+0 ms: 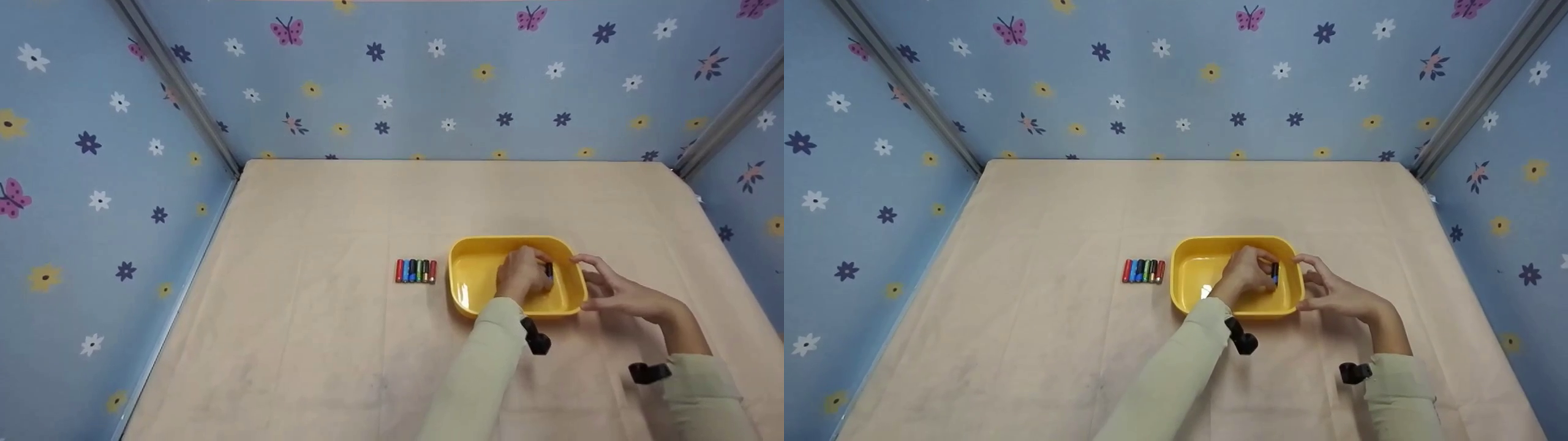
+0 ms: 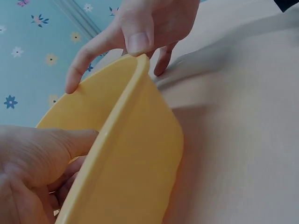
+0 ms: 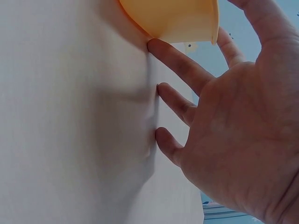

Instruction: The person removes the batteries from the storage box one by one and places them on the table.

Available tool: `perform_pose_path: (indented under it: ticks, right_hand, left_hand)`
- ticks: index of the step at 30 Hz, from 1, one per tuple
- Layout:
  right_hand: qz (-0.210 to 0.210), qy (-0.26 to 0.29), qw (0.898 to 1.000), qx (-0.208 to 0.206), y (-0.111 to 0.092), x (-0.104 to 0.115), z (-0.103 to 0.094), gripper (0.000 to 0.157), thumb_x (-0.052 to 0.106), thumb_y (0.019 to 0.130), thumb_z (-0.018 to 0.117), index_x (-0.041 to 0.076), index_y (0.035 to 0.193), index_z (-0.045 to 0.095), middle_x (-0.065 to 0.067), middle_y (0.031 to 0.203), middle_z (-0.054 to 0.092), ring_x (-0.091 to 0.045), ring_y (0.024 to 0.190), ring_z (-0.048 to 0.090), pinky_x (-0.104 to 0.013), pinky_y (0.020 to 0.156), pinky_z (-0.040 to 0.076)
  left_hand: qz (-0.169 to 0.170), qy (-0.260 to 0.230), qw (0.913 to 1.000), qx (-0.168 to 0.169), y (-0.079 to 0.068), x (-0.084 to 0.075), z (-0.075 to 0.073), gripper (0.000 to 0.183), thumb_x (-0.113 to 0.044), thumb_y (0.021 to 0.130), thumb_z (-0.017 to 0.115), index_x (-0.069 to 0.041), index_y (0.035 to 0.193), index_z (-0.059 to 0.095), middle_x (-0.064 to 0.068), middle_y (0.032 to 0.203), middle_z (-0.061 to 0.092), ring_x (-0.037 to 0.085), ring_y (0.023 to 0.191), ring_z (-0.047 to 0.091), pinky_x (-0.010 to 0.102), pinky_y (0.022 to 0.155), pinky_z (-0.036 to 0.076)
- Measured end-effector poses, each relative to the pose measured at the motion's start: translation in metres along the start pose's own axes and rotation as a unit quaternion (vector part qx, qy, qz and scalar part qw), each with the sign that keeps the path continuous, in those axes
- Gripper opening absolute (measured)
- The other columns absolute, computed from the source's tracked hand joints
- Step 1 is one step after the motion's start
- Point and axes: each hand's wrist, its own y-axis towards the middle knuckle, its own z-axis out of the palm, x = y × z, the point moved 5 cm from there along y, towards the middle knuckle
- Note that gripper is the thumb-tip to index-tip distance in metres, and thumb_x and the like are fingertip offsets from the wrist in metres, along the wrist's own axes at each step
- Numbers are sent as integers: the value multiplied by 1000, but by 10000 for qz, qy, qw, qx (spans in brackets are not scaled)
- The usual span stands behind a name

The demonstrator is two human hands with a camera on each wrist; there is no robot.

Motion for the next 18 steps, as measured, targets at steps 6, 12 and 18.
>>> perform_pose_path:
  ticks: [6, 12, 18]
  right_hand:
    - [-65, 3, 10000, 4, 0, 2, -1, 90, 23, 105, 77, 19, 171, 15, -36, 184, 20, -67, 169, 14, -94, 124, 13]
    - [12, -14, 10000, 20, 0, 0, 0, 93, 26, 105, 77, 21, 172, 14, -36, 184, 20, -67, 169, 15, -94, 123, 13]
    - [83, -46, 10000, -10, 0, -2, 0, 94, 29, 103, 78, 21, 172, 14, -36, 184, 19, -68, 169, 12, -95, 122, 11]
  left_hand:
    - [100, 220, 9997, -40, 3, -1, -1, 35, -19, 85, 100, -37, 114, 89, -22, 115, 83, 4, 101, 70, 24, 98, 59]
    - [258, 416, 9987, -127, 3, 0, 2, 36, -23, 84, 101, -36, 115, 89, -20, 112, 82, 4, 97, 67, 24, 92, 59]
    - [218, 220, 9995, -5, 2, 3, 1, 32, -23, 82, 102, -30, 109, 87, -15, 96, 79, 7, 87, 64, 23, 84, 57]
